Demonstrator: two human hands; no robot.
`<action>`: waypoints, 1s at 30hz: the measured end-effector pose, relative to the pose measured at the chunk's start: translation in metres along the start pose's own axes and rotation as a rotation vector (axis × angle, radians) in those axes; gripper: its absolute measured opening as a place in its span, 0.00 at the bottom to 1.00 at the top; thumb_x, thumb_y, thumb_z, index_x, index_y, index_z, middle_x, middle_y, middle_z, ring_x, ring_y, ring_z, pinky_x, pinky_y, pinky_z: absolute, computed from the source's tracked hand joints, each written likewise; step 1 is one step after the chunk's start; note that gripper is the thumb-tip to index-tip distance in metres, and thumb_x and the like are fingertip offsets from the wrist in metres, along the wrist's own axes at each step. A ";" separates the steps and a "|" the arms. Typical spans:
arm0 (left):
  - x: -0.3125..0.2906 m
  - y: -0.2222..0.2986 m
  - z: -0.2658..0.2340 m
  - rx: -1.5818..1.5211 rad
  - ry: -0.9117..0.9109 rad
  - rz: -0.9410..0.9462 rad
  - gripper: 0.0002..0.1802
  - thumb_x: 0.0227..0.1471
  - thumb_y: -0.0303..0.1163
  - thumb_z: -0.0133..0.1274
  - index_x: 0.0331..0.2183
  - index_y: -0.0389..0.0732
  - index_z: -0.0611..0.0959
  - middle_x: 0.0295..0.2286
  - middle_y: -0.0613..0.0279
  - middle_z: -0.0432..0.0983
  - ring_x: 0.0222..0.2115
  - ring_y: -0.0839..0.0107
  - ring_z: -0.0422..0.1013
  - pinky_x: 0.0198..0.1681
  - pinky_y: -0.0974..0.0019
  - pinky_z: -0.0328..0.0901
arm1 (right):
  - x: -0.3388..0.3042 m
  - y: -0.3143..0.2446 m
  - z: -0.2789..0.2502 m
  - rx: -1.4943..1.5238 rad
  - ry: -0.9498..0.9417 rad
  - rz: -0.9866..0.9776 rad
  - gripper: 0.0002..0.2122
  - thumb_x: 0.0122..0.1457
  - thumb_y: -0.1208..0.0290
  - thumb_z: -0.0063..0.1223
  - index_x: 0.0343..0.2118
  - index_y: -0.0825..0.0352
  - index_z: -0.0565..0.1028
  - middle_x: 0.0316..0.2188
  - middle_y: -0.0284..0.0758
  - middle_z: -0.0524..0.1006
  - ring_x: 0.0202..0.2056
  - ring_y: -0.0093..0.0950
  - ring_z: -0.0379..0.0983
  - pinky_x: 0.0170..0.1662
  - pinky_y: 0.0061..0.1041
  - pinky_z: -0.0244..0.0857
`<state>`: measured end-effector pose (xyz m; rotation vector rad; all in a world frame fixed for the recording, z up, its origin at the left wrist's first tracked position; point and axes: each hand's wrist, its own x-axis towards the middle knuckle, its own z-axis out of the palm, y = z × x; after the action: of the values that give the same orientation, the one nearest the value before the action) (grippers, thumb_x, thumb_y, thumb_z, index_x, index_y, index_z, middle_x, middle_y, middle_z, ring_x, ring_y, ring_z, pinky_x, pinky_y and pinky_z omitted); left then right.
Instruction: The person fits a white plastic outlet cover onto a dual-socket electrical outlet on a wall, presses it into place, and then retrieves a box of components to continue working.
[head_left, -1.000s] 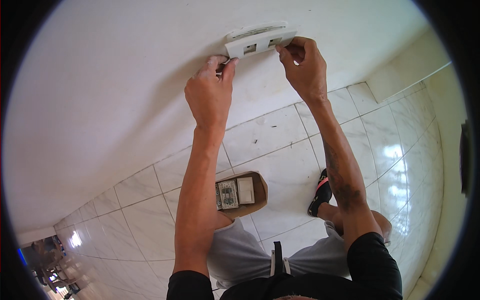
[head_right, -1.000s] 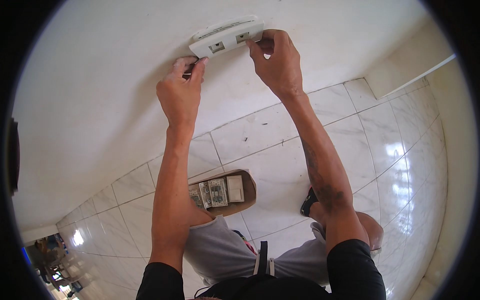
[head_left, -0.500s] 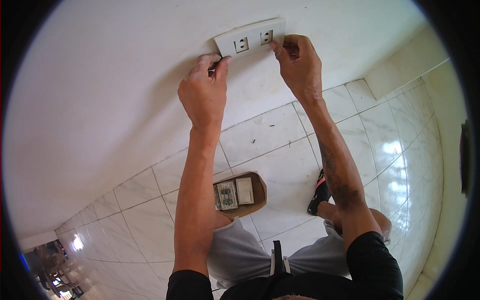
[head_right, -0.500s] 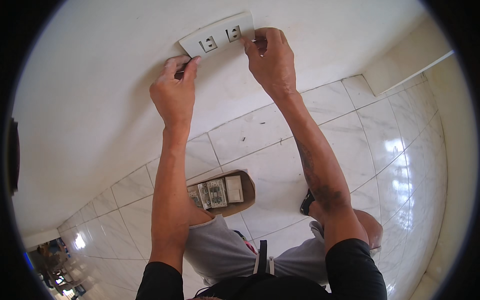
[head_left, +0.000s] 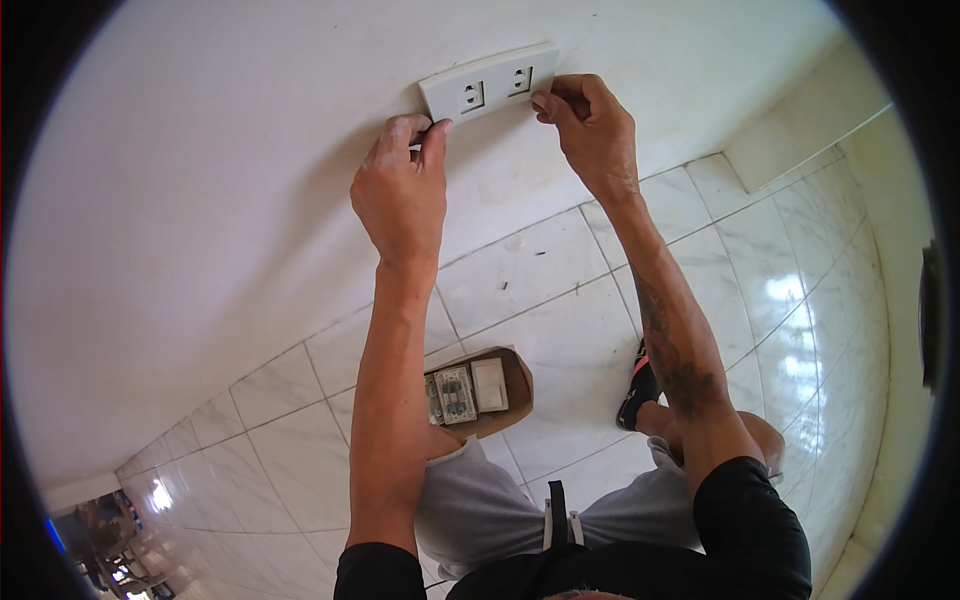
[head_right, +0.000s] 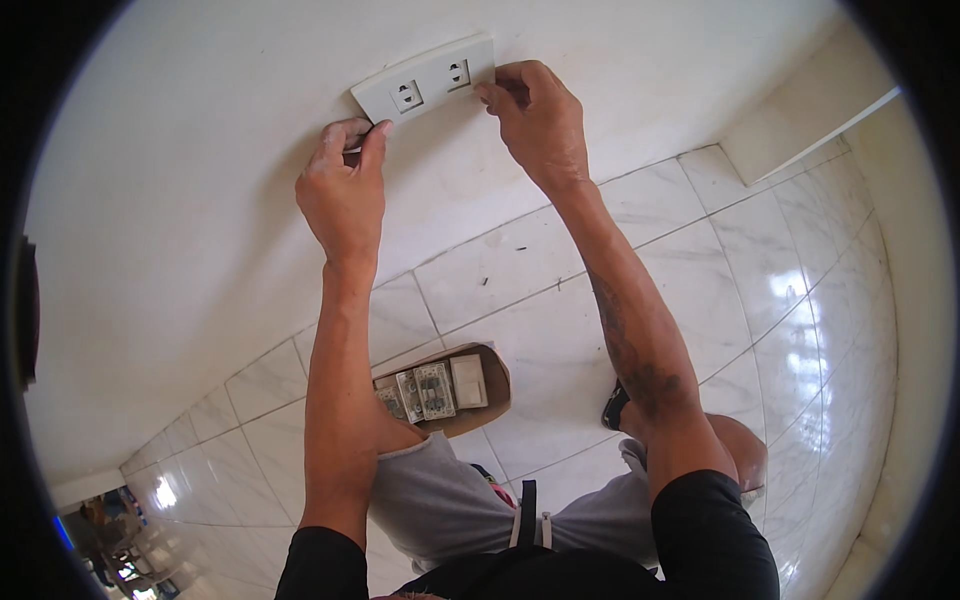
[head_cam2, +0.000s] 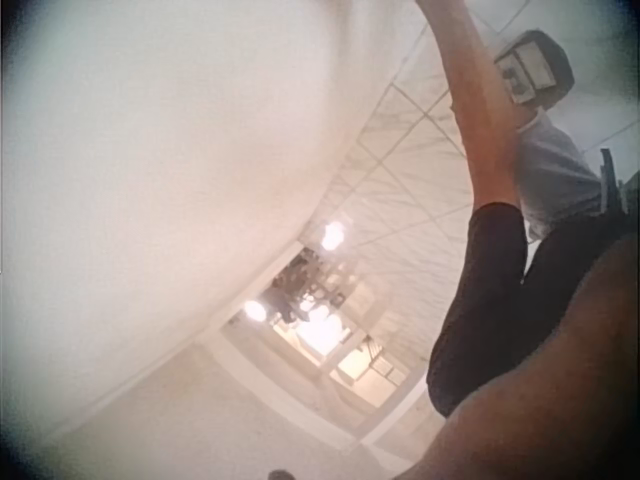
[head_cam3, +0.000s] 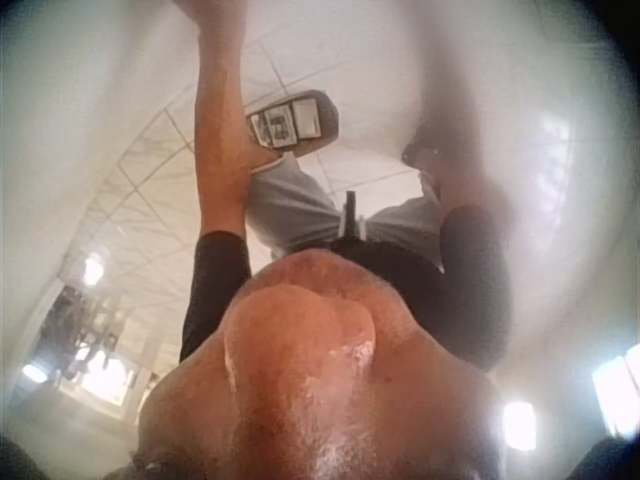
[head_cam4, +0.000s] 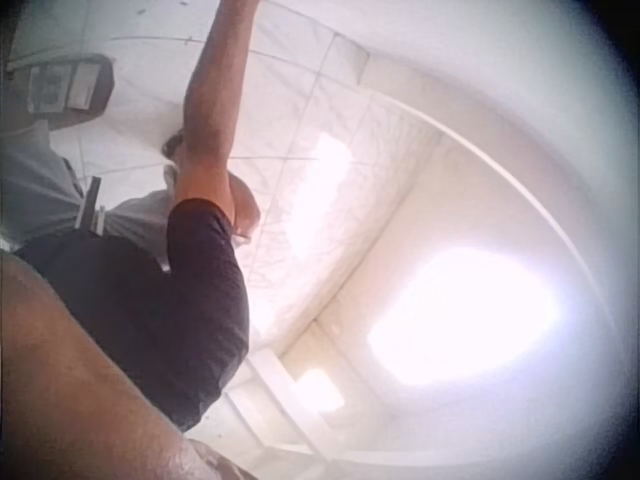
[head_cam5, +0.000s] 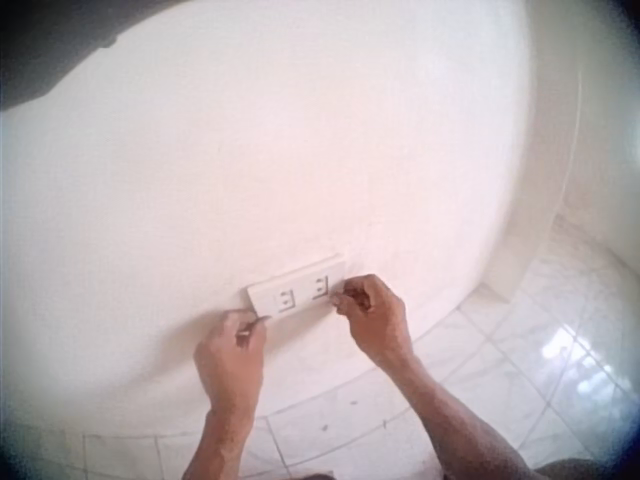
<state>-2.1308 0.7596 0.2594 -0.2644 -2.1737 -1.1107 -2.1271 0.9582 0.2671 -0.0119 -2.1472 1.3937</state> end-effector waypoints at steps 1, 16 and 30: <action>0.000 0.000 0.000 0.004 -0.003 0.004 0.09 0.52 0.33 0.66 0.29 0.39 0.83 0.23 0.62 0.82 0.21 0.69 0.77 0.28 0.68 0.68 | 0.000 0.000 -0.002 0.010 -0.015 0.000 0.10 0.62 0.71 0.61 0.39 0.74 0.77 0.35 0.38 0.82 0.34 0.26 0.80 0.40 0.26 0.73; 0.000 -0.003 0.000 0.107 -0.011 0.073 0.10 0.50 0.32 0.68 0.28 0.40 0.83 0.21 0.64 0.82 0.21 0.74 0.77 0.25 0.72 0.67 | 0.013 0.001 -0.014 0.107 -0.098 0.042 0.05 0.61 0.74 0.62 0.34 0.71 0.80 0.29 0.35 0.84 0.34 0.22 0.81 0.40 0.22 0.72; 0.001 -0.004 0.004 -0.020 -0.067 -0.009 0.10 0.53 0.31 0.66 0.29 0.37 0.82 0.22 0.60 0.82 0.20 0.70 0.77 0.25 0.70 0.67 | 0.015 0.002 -0.014 0.058 -0.122 0.068 0.09 0.62 0.69 0.62 0.36 0.71 0.79 0.29 0.34 0.83 0.33 0.21 0.80 0.40 0.20 0.71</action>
<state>-2.1347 0.7602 0.2560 -0.3047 -2.2260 -1.1444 -2.1333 0.9752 0.2762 0.0229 -2.2236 1.5309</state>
